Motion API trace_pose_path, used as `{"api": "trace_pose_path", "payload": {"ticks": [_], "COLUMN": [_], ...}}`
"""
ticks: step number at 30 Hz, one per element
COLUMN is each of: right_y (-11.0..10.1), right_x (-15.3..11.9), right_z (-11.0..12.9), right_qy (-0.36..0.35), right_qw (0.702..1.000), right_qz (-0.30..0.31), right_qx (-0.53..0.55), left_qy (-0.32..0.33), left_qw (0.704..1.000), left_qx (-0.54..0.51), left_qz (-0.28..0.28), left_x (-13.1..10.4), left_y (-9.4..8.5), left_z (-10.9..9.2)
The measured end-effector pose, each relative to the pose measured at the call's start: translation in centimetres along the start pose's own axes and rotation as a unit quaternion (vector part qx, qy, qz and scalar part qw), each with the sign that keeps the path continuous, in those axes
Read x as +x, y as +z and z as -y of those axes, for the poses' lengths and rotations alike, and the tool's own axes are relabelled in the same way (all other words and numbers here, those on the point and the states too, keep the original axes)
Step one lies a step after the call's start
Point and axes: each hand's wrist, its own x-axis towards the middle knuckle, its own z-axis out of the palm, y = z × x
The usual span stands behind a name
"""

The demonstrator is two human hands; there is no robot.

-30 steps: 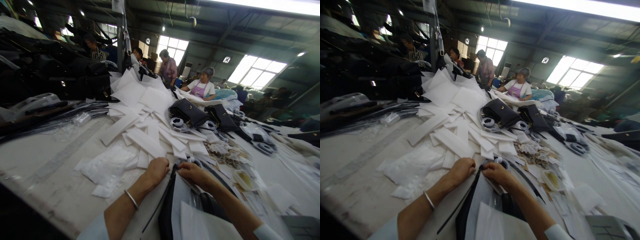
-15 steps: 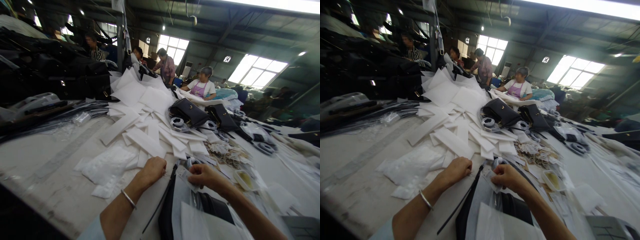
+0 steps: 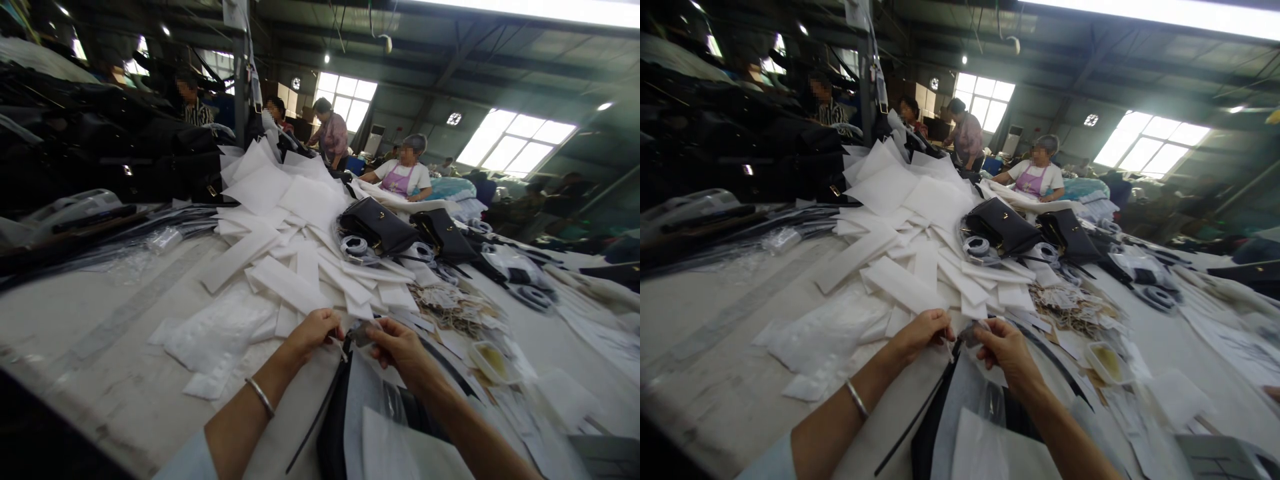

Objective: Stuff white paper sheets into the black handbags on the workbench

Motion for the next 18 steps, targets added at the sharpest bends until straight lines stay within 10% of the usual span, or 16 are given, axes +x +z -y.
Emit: {"api": "trace_pose_path", "payload": {"ticks": [6,18], "right_y": [1.9,2.9], "right_x": [0.3,2.5], "right_z": [-0.6,0.0], "right_qy": [0.043,0.041], "right_qw": [0.989,0.98], "right_qz": [0.032,0.139], "right_qx": [0.139,-0.134], "left_qy": [-0.021,0.033], "left_qw": [0.995,0.998], "left_qx": [-0.093,-0.031], "left_qz": [-0.039,-0.051], "left_x": [0.8,0.4], "left_y": [0.1,0.4], "left_z": [0.8,0.3]}}
